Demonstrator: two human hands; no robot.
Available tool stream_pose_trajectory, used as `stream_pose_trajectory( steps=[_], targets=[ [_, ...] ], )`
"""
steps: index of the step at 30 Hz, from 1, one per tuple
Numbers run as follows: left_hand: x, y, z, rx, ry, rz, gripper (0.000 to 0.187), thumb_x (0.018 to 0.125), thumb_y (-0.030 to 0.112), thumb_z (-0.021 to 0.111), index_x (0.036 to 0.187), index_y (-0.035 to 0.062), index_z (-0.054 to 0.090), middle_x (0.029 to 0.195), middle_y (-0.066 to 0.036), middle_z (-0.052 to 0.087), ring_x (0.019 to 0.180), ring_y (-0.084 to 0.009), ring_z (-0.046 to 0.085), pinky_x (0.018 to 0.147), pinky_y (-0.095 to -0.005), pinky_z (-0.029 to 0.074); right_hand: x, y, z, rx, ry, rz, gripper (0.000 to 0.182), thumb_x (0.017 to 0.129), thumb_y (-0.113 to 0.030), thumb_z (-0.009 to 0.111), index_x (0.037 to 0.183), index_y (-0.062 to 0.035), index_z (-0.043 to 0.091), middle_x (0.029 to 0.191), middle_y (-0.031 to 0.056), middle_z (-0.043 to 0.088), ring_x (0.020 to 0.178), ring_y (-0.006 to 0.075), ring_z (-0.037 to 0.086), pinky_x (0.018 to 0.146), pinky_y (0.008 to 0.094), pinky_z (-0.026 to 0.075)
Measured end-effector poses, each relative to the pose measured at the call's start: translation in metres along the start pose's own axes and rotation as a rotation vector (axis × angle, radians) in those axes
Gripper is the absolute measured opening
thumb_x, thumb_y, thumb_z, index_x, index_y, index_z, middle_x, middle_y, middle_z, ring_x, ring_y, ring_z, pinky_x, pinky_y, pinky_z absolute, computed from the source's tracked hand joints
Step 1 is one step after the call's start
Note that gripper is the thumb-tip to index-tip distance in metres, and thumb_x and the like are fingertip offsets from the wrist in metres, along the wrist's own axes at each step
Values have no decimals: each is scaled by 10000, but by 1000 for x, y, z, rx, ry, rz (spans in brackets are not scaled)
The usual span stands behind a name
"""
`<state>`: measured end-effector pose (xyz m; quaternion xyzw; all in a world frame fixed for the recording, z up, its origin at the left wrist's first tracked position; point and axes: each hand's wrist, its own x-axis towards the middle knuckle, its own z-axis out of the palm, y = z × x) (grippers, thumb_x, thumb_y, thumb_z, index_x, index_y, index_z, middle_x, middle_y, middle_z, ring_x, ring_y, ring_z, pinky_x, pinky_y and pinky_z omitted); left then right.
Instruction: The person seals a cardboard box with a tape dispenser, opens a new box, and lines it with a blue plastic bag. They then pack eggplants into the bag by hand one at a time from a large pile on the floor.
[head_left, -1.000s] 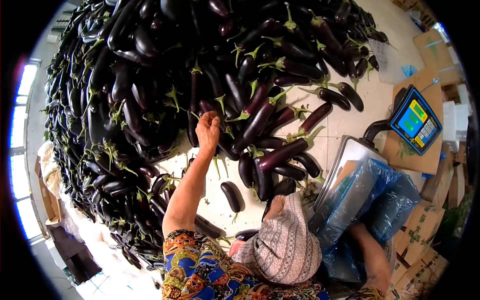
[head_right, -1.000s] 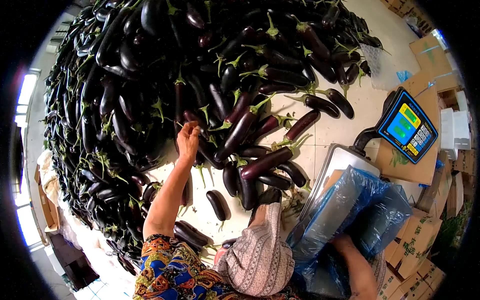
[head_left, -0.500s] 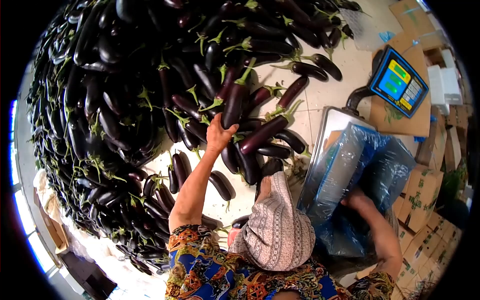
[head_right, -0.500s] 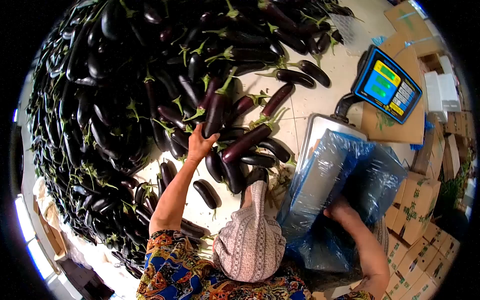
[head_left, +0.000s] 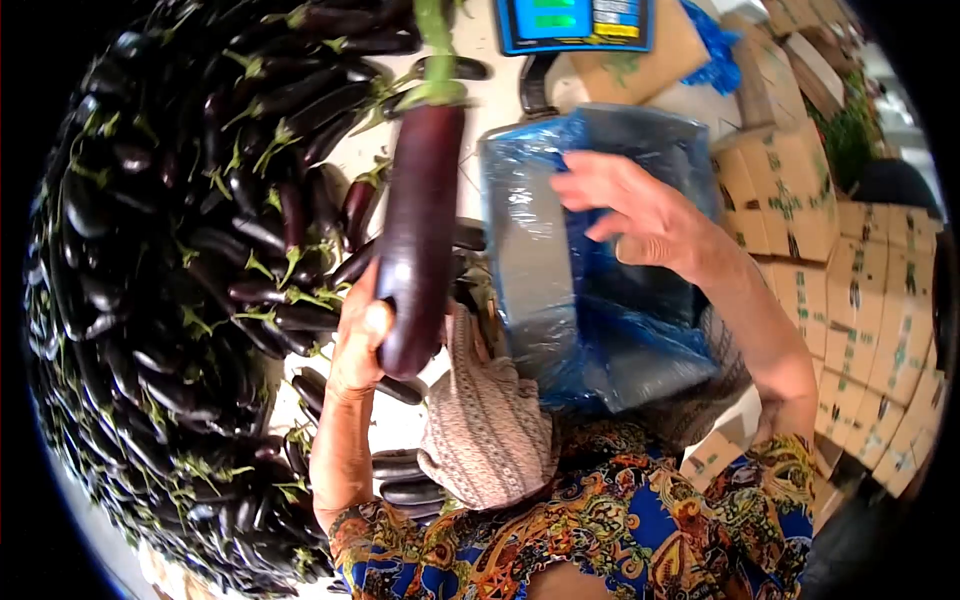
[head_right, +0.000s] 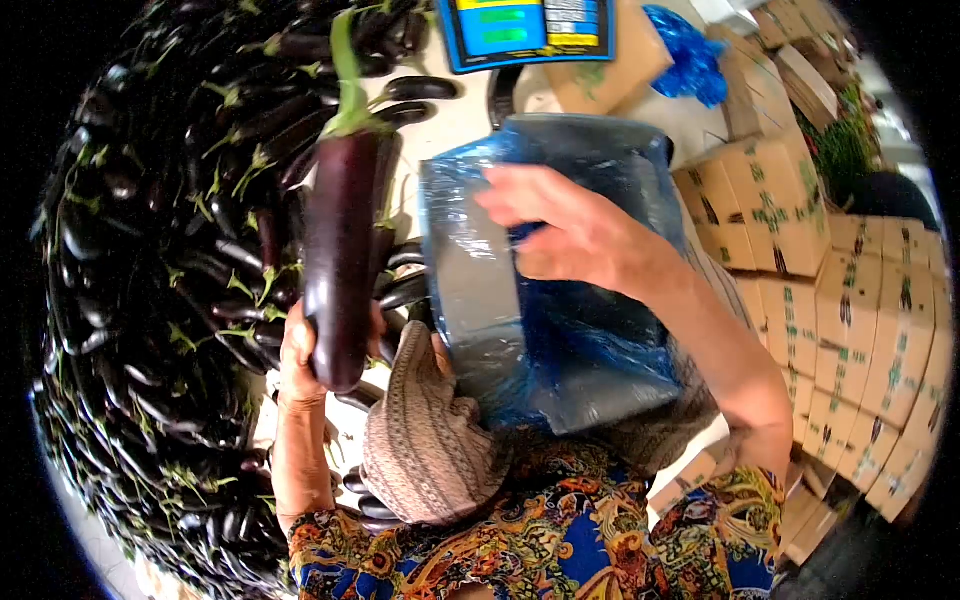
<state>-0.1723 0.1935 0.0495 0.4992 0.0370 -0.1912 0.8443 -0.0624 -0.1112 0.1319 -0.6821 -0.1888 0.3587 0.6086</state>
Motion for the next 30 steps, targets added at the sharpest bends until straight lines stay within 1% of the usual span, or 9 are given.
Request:
stream_pose_trajectory(
  steps=[2,6,8,10,14,20,23,24,30],
  targets=[
    [21,23,40,184,-212,-38,936,754,713,582,1284,-47,445,967,-127,645,769,-173,649,689,-272,526,13,-3,12,273,-32,-201,836,862,-452,670,1470,-53,256,1374,172,479,1259,272,474,1037,415,380],
    [51,22,91,5,-539,-340,842,842,704,500,1286,-12,482,1007,-104,641,910,-201,615,837,-326,487,-7,-12,12,657,121,-87,717,886,-449,627,1399,-37,342,1152,203,575,1150,335,548,990,466,443],
    [70,33,93,560,-675,-241,738,909,607,504,1304,-16,499,1034,-107,655,988,-240,613,913,-341,476,-31,-13,3,538,323,-28,652,879,-440,629,1327,-28,393,1092,206,590,1016,307,612,906,442,495],
    [59,12,91,471,-454,-67,786,901,633,488,1259,-65,528,1023,-149,665,919,-223,636,833,-316,481,-59,-20,-15,296,359,143,560,877,-366,636,1265,-14,436,952,126,606,915,220,629,802,360,528],
    [51,9,53,337,-89,-135,567,957,410,543,1291,-47,507,987,-99,669,848,-155,626,738,-252,474,-93,-27,-18,262,235,580,522,900,-403,591,1294,-95,443,875,74,574,622,150,602,532,275,503],
    [43,-26,23,222,121,-155,400,981,277,525,1269,0,542,965,-56,671,813,-102,612,720,-228,463,-60,52,-52,-31,148,734,560,882,-470,561,1235,-46,463,895,79,565,749,150,580,653,294,461],
    [31,-46,1,150,254,-176,347,970,260,548,1218,20,578,938,-46,679,774,-99,623,686,-214,466,-33,77,-43,-254,364,775,590,884,-483,570,1313,-103,432,1072,172,602,970,276,612,835,343,488],
    [26,-53,-11,133,311,-186,340,968,257,551,1213,23,580,933,-46,680,770,-98,624,679,-212,467,-23,102,-48,-240,372,704,628,885,-497,563,1333,-83,415,1204,220,572,1135,319,537,953,350,414],
    [-29,-123,-115,266,739,-76,274,955,210,562,1172,49,612,943,-57,682,814,-123,640,697,-241,475,12,192,-6,-617,569,591,670,926,-470,485,1392,-34,280,1059,317,622,1050,480,566,941,483,425]
  ],
)
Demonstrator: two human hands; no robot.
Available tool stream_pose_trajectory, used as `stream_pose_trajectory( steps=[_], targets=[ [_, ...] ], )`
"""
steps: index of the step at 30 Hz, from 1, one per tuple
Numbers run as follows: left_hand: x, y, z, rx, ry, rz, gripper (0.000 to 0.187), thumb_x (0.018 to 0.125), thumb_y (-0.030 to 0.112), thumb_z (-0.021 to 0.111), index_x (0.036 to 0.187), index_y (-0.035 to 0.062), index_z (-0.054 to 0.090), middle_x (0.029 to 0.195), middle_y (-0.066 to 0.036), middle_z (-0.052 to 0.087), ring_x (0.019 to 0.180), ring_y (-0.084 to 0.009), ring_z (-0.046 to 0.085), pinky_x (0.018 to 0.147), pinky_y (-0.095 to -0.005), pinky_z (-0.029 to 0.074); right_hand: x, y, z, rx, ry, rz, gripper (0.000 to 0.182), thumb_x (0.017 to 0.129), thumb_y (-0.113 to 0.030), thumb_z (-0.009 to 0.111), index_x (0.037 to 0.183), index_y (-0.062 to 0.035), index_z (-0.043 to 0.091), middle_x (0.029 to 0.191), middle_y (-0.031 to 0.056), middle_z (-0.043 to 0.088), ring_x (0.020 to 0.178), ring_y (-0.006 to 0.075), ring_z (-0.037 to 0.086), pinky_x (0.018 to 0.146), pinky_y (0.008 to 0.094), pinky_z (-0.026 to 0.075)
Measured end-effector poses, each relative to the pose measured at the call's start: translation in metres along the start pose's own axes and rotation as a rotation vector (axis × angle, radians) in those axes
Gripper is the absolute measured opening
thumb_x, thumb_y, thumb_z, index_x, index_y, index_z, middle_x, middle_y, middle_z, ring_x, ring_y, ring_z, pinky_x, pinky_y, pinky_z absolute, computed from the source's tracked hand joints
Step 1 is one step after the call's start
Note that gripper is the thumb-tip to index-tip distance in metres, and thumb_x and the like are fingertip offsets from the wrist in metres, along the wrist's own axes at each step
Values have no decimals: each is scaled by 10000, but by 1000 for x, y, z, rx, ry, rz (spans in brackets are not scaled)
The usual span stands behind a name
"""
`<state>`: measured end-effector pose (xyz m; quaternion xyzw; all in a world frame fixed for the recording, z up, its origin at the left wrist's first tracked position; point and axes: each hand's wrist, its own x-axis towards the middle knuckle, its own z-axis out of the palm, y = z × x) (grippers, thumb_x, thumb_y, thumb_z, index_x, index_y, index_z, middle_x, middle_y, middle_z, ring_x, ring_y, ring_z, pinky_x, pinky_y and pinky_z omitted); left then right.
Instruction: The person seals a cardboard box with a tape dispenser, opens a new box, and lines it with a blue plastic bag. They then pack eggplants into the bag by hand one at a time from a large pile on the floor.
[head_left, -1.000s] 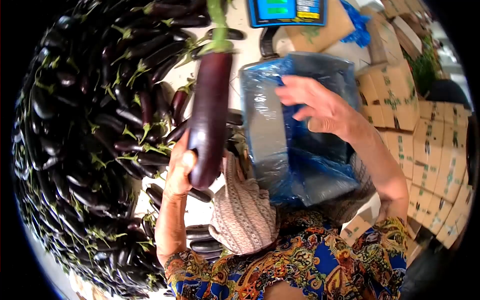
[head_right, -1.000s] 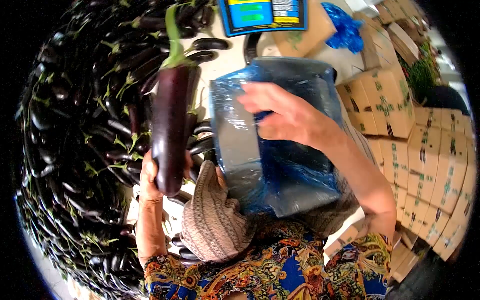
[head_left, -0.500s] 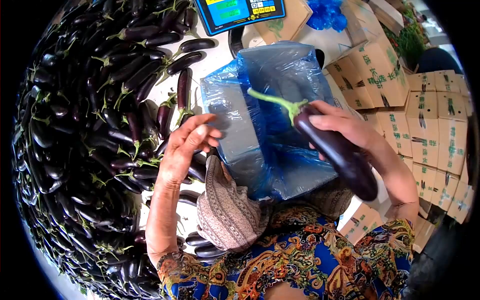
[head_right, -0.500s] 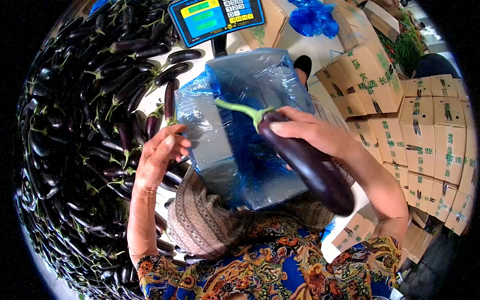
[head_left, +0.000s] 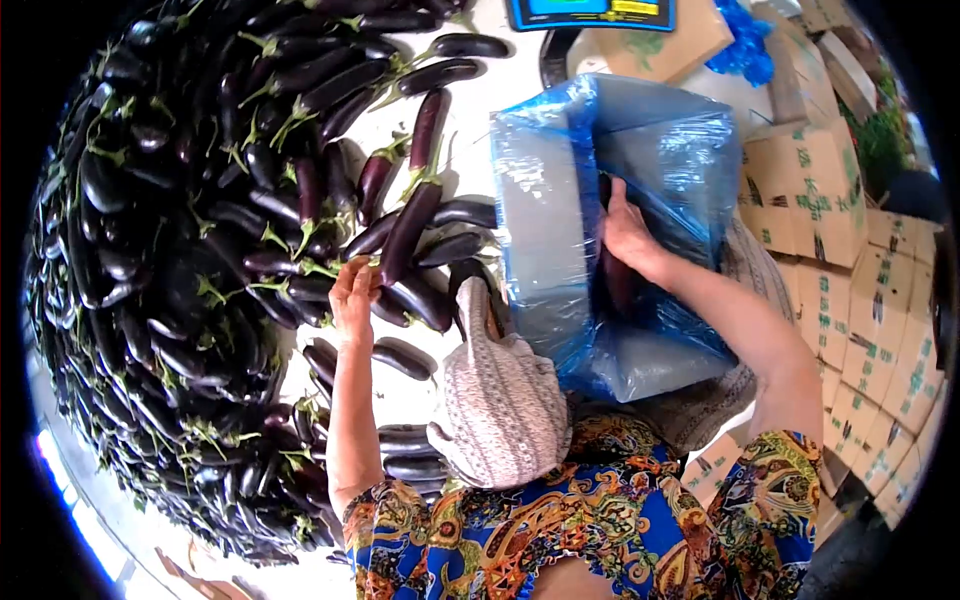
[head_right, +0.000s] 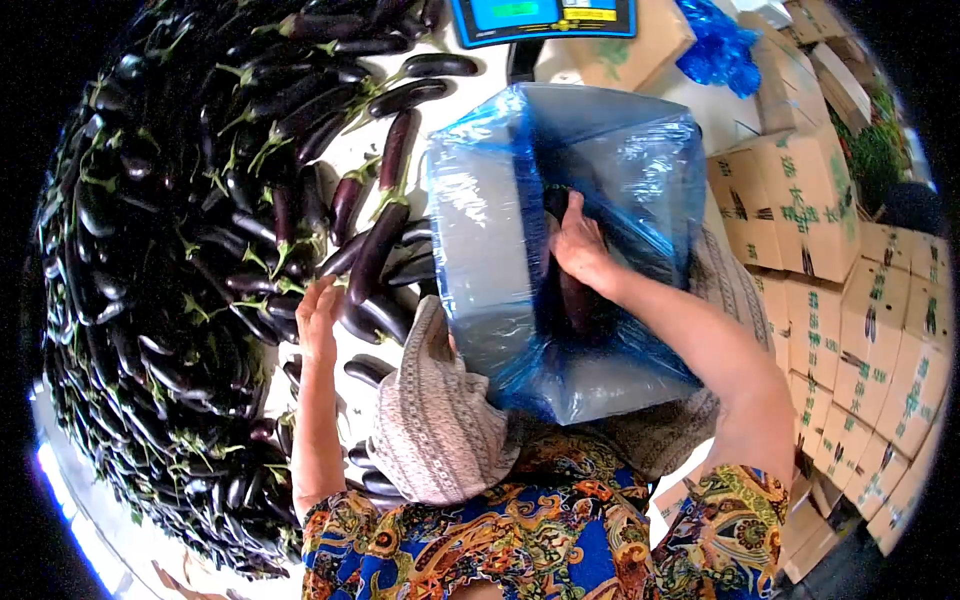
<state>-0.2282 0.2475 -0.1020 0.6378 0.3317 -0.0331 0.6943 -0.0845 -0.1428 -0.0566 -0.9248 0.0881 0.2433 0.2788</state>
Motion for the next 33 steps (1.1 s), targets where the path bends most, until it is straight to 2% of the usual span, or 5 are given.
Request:
stream_pose_trajectory(
  steps=[10,15,17,21,33],
  targets=[
    [32,-25,40,1056,62,685,594,769,207,737,1296,46,514,1165,-193,554,1066,-398,505,920,-471,421,26,30,78,418,-148,34,451,993,-339,412,1301,-15,465,1171,204,606,1066,347,576,981,413,414],
    [59,-49,62,1148,-3,410,749,736,311,752,1356,40,430,1196,-245,517,1072,-433,512,890,-478,458,44,55,57,454,-371,-326,403,996,-296,389,1255,-19,526,1250,169,581,1092,318,564,1021,382,396],
    [59,-48,56,795,-140,179,688,760,314,713,1333,22,468,1122,-210,567,1022,-349,566,869,-421,475,39,46,24,-409,-235,-902,354,941,-188,393,1144,46,563,1296,199,549,1138,336,551,1015,373,400],
    [-3,-1,35,-112,-307,-317,659,797,342,659,1296,-50,484,1042,-103,631,929,-202,603,845,-312,477,18,-28,-56,-384,-826,81,268,945,-222,513,1027,20,592,980,218,656,891,260,680,720,391,549],
    [-19,34,52,-11,8,-91,634,857,306,639,1377,-1,445,1182,-97,601,1045,-190,559,942,-291,415,11,1,-36,34,-605,137,355,925,-283,577,1063,44,578,886,175,654,717,234,675,608,337,578]
  ],
)
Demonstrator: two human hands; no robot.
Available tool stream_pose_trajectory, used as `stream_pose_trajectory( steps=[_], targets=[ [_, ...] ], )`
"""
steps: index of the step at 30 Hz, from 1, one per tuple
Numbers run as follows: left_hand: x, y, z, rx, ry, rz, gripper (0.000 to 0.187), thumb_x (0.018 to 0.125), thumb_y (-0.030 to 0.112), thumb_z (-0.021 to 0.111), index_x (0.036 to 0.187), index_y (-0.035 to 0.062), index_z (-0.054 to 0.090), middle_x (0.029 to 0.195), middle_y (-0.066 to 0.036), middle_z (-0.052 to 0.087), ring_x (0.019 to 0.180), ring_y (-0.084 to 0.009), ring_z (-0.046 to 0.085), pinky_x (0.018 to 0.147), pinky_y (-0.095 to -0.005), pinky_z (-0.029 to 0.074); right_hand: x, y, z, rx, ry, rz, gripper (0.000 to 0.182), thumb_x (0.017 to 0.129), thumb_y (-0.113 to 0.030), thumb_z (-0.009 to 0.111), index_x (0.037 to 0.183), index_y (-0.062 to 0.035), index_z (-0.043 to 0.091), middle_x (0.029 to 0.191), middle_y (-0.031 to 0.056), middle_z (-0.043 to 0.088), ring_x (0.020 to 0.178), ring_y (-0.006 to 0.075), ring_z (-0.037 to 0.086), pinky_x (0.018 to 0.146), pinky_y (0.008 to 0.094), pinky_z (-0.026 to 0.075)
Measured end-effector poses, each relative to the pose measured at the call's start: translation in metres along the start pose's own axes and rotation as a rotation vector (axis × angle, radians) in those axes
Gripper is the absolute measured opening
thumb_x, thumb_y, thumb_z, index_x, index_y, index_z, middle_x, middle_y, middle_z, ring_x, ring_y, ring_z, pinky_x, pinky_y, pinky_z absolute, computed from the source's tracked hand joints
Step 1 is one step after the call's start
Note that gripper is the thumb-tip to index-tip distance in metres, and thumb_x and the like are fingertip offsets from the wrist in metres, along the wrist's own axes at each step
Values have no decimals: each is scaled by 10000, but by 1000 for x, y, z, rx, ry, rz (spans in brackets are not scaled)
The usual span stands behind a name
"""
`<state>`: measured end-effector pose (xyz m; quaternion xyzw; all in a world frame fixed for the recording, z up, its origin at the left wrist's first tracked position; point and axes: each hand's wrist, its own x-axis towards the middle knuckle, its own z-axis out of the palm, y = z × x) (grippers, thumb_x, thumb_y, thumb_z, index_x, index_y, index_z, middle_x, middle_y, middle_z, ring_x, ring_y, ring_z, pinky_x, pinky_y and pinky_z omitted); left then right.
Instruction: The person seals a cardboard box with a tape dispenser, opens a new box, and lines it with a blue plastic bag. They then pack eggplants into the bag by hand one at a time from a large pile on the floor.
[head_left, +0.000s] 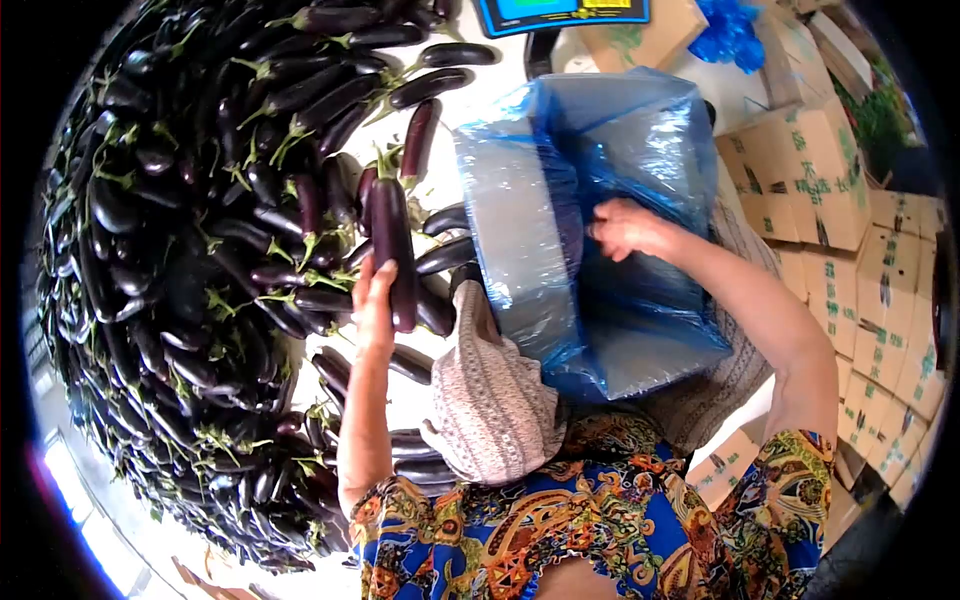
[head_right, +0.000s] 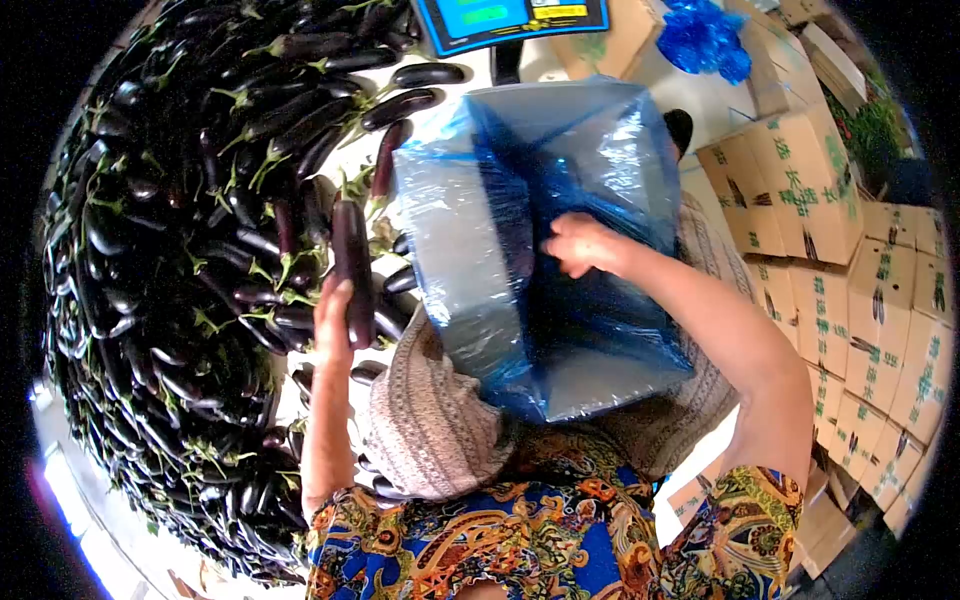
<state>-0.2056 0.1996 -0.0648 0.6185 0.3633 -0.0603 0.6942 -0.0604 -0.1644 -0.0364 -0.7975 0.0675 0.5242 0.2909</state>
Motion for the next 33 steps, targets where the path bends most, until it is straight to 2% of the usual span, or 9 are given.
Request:
stream_pose_trajectory(
  steps=[2,11,13,18,22,25,29,31,33],
  targets=[
    [-3,-6,11,62,64,64,595,864,293,648,1342,-9,462,1151,-105,594,1010,-196,555,919,-299,418,20,9,12,-354,89,-11,396,905,-318,602,1117,16,579,1000,200,639,831,270,673,723,393,573],
    [28,-48,25,785,278,757,475,802,86,639,1262,30,538,1233,-208,524,1137,-352,505,980,-437,399,63,49,69,422,457,-103,559,849,-446,644,1164,5,544,1094,179,600,931,263,631,776,400,527],
    [11,11,43,347,29,533,365,856,70,616,1215,13,580,1089,-170,624,966,-274,618,858,-374,494,46,57,56,590,395,-82,597,837,-475,653,1174,3,537,1115,174,591,953,261,622,788,401,517],
    [-37,116,98,365,-396,773,282,893,60,585,1171,38,626,947,-102,683,827,-192,663,749,-303,530,-54,-24,-12,541,-10,91,562,831,-528,638,1078,-29,560,962,152,621,807,240,638,700,401,520],
    [-56,147,154,584,-742,1210,787,661,34,778,1376,68,450,1347,-157,484,1269,-351,440,1056,-433,389,-144,-50,-41,491,-29,-70,514,828,-470,675,1063,-32,545,871,101,631,720,190,651,624,331,535],
    [-60,143,193,607,-843,1417,757,649,87,782,1332,62,457,1307,-151,496,1261,-334,446,1007,-453,369,-199,-55,-43,478,-97,-236,585,891,-396,641,1304,-26,454,986,98,624,840,171,647,707,280,534],
    [-35,156,197,363,-783,1441,561,702,184,739,1205,61,524,1198,-137,537,1122,-334,531,933,-420,429,-214,-43,-64,860,-259,-410,512,1010,-397,417,1318,10,467,1111,162,649,931,186,660,738,278,557],
    [-25,171,174,155,-720,1177,624,631,80,745,1209,15,521,1132,-142,576,1037,-276,593,857,-380,473,-176,-25,-64,668,70,-468,536,990,-392,447,1333,20,448,1142,181,640,1004,207,634,786,341,545],
    [-20,191,132,150,-641,561,473,731,244,772,1113,6,626,941,-75,679,889,-133,615,786,-306,498,-156,-46,-42,275,69,-292,559,937,-394,546,1342,-18,456,1158,148,624,993,237,625,805,358,527]
  ],
)
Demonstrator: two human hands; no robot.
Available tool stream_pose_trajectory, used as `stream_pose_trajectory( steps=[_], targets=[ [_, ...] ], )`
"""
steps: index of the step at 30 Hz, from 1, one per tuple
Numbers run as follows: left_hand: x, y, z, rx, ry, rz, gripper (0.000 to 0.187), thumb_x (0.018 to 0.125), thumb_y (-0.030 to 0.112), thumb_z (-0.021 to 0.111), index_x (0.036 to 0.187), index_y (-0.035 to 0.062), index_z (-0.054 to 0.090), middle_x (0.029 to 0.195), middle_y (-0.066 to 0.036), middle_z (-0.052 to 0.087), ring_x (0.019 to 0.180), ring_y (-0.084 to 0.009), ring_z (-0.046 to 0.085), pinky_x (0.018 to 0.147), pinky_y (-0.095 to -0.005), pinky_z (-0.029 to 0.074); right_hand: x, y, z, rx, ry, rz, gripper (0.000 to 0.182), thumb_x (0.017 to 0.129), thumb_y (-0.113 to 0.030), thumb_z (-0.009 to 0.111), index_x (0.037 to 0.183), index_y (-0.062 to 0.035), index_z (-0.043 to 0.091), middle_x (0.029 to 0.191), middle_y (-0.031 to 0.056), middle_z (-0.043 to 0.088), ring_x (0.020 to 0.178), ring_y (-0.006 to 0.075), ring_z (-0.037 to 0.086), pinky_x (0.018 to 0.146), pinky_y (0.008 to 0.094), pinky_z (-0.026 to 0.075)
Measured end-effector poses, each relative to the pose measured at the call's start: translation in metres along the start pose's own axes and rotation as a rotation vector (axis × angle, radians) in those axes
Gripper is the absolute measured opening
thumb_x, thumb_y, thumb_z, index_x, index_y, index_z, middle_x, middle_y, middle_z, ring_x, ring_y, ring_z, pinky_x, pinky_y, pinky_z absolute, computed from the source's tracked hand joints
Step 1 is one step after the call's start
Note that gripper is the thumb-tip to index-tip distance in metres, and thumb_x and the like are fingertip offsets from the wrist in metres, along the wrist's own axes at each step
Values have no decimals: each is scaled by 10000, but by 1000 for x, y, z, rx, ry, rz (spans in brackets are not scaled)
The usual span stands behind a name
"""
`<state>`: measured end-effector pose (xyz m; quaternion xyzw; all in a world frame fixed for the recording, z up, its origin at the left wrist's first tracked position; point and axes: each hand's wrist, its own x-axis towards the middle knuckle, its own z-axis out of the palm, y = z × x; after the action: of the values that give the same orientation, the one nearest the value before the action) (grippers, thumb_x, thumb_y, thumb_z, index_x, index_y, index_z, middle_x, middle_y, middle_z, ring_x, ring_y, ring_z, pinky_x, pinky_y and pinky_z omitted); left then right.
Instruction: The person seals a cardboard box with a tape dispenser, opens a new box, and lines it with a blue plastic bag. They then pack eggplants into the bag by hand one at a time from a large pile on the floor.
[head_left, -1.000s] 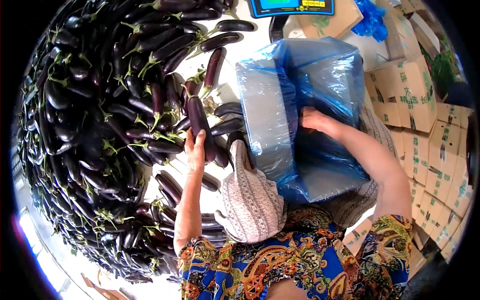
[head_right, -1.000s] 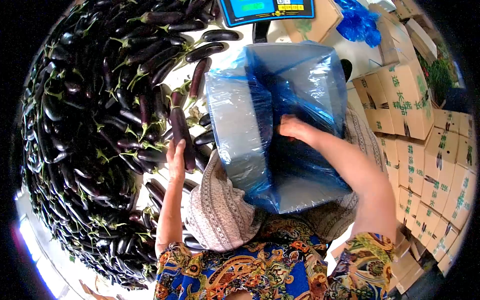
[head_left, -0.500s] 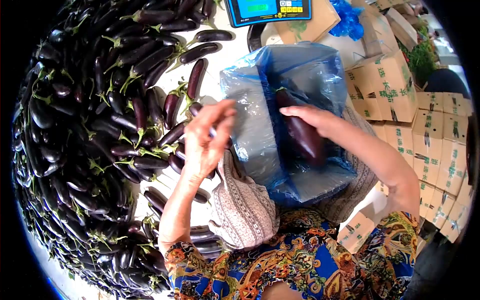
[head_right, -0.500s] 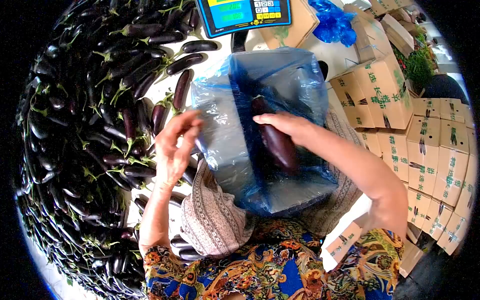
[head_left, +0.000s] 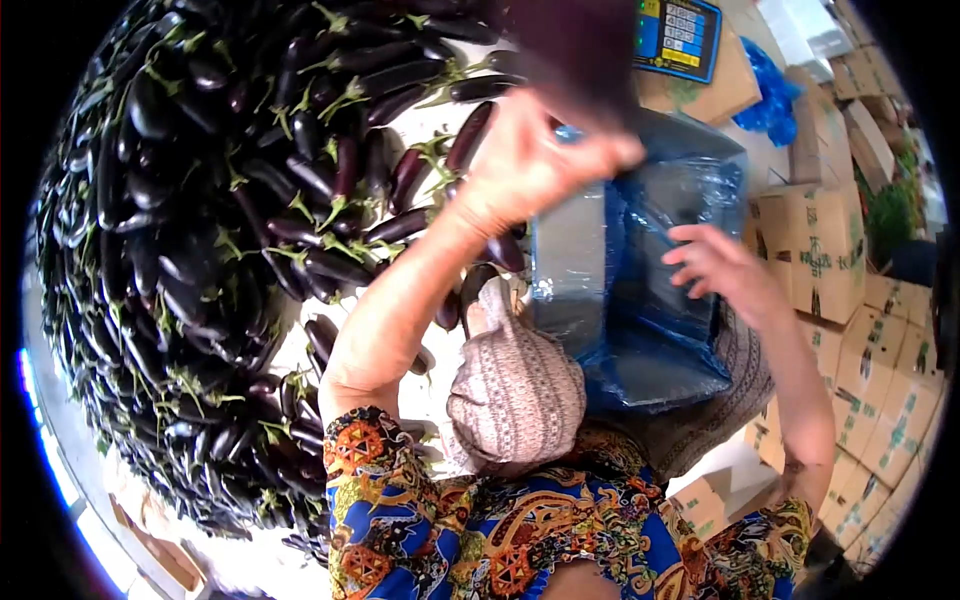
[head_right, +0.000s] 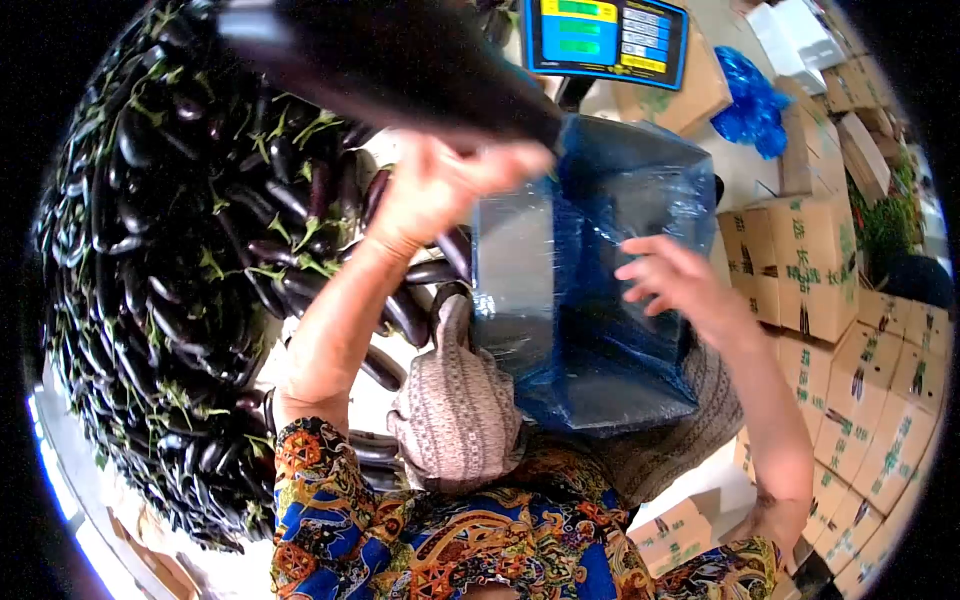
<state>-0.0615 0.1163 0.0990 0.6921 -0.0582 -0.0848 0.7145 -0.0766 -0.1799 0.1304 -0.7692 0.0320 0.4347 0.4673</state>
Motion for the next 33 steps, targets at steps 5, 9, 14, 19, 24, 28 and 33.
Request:
stream_pose_trajectory(
  steps=[5,9,14,19,24,28,33],
  targets=[
    [-36,-33,-86,-244,682,32,379,814,279,685,1059,15,565,929,-45,638,820,-119,592,763,-266,466,114,86,63,-444,-248,-86,493,885,-281,623,1316,-72,506,1190,123,604,1054,233,580,835,369,504],
    [-91,-107,-111,-112,710,-275,552,826,311,687,1210,-39,501,1062,-92,617,937,-173,586,873,-297,461,175,142,61,-463,-228,-291,355,922,-208,556,1233,-41,588,1238,152,611,1130,302,569,941,421,469],
    [-113,-221,-97,-164,694,-475,837,825,448,690,1385,-88,371,1252,-178,569,1157,-244,520,1007,-321,381,189,195,52,-105,-125,120,366,923,-190,545,1264,-59,571,1297,142,574,1185,322,524,1016,416,415],
    [-138,-261,-56,155,806,-373,542,892,331,626,1280,-30,512,1198,-219,584,1102,-309,571,946,-363,444,180,199,46,-215,-140,196,375,921,-189,543,1276,-67,563,1325,143,551,1218,315,495,1044,412,387],
    [-192,-263,-46,429,833,-373,318,843,175,621,1107,-1,601,990,-207,616,912,-381,594,795,-431,486,167,193,34,-425,-234,101,385,920,-188,542,1287,-76,554,1353,145,528,1250,308,467,1073,407,359],
    [-166,-255,-28,572,762,-285,439,851,221,674,1196,-22,556,1035,-198,635,892,-338,638,805,-393,512,164,182,23,-672,-343,-133,351,905,-188,552,1237,-75,582,1318,149,548,1215,320,488,1047,411,381],
    [-85,-258,10,820,699,-499,1014,680,420,805,1428,2,262,1132,-264,476,1019,-411,510,837,-450,476,125,104,51,-940,-239,-345,319,875,-206,589,1158,-66,628,1203,170,613,1099,345,566,955,410,459]
  ],
)
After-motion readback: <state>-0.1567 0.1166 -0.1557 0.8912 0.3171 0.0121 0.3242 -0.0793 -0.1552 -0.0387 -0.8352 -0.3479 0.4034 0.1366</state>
